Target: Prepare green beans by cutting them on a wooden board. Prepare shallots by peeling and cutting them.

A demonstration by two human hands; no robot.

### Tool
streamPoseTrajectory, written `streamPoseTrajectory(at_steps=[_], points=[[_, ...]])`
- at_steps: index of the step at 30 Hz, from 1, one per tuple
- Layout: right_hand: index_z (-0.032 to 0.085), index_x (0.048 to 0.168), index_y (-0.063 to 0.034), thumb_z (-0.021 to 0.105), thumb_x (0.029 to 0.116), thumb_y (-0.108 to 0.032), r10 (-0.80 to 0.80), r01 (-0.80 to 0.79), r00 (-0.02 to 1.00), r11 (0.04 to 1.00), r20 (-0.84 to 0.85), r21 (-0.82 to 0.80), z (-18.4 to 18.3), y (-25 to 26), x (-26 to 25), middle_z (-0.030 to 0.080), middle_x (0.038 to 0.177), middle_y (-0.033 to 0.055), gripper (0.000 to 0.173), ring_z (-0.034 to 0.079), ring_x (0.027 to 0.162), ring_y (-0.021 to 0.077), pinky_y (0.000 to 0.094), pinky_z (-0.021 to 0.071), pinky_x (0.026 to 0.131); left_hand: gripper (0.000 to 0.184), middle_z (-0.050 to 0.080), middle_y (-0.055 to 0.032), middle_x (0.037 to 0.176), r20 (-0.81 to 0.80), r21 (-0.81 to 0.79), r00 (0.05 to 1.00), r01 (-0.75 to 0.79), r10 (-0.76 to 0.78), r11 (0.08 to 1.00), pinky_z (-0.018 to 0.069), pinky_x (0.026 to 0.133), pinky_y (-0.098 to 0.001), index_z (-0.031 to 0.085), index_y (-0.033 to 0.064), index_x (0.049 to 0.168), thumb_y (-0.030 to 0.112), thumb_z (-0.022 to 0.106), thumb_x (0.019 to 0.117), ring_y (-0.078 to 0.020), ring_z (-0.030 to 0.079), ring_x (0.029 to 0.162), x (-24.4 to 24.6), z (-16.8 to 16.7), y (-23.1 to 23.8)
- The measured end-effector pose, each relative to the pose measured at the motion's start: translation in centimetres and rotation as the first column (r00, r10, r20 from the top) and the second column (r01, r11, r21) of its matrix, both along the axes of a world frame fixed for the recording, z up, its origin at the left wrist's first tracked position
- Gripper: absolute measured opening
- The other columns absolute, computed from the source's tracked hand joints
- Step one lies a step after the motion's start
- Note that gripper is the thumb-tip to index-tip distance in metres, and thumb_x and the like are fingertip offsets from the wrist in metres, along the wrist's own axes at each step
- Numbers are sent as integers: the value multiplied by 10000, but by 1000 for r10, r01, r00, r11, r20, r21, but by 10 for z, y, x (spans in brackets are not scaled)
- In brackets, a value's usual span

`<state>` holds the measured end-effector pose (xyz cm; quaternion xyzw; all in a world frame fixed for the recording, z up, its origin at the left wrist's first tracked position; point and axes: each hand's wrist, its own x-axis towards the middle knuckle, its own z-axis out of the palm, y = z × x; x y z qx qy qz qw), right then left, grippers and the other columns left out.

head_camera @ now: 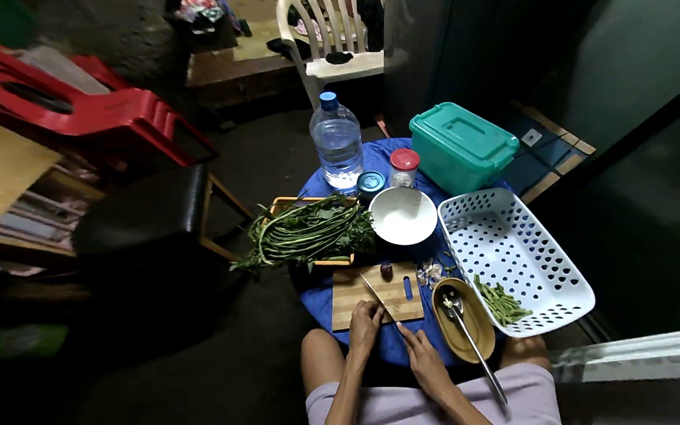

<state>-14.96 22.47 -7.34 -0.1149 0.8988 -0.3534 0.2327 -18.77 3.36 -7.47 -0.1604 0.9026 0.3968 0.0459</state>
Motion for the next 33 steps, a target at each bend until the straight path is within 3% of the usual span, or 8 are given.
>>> streamPoseTrajectory(at_steps=[3, 7, 9, 15, 20, 28, 33], points=[[513, 1522, -297, 436, 1084, -237, -20, 19, 999, 1000, -46, -18, -6, -2, -1, 633, 1173, 233, 449, 688, 892, 345, 499, 578, 793, 240, 712, -210, 1042, -28, 52, 998, -52, 54, 997, 559, 946, -443, 731, -42, 1115, 124, 714, 941, -303, 705, 985, 2, -4, 1], [514, 1523, -247, 436, 1093, -243, -30, 29, 1000, 996, -7, -85, -2, 2, -4, 635, 1173, 245, 438, 672, 951, 358, 500, 557, 871, 257, 724, -203, 1029, -28, 87, 997, -74, 77, 993, 573, 902, -428, 731, -40, 1126, 105, 736, 914, -285, 713, 934, 2, -1, 1], [512, 1525, -254, 438, 1090, -232, -36, 34, 999, 996, -25, -87, 0, 2, -2, 638, 1160, 242, 442, 673, 926, 349, 492, 562, 851, 257, 730, -193, 1026, -45, 85, 995, -82, 86, 993, 576, 896, -421, 735, -35, 1128, 91, 739, 903, -274, 717, 925, 4, -1, 1], [496, 1532, -308, 438, 1085, -231, -10, 7, 999, 997, -44, -71, 2, 2, 6, 630, 1151, 235, 458, 675, 868, 344, 503, 571, 786, 217, 737, -203, 1034, -64, 87, 990, -119, 125, 989, 571, 932, -437, 741, -52, 1087, 89, 726, 922, -285, 725, 959, 5, -2, 4], [492, 1534, -317, 431, 1090, -248, 5, -6, 1000, 999, -10, -52, 3, 3, 5, 632, 1155, 231, 453, 673, 890, 347, 505, 566, 808, 158, 741, -198, 1006, -35, 54, 989, -145, 147, 988, 558, 942, -471, 752, -45, 1031, 65, 708, 927, -306, 721, 974, 5, 3, 8], [468, 1551, -304, 421, 1084, -205, 44, -42, 999, 998, 32, -55, 4, 3, -4, 635, 1179, 240, 480, 674, 945, 356, 515, 561, 850, 178, 734, -213, 1058, 4, 33, 990, -142, 142, 989, 541, 987, -481, 745, -49, 1064, 69, 679, 950, -324, 711, 1032, 3, 5, 11], [439, 1562, -341, 417, 1087, -234, 43, -43, 998, 999, 39, -25, -3, -1, -2, 620, 1220, 232, 488, 678, 923, 363, 530, 565, 822, 173, 732, -225, 1055, -21, 18, 987, -157, 157, 987, 540, 984, -492, 742, -63, 1054, 53, 685, 938, -341, 710, 1027, 7, 2, 12]])
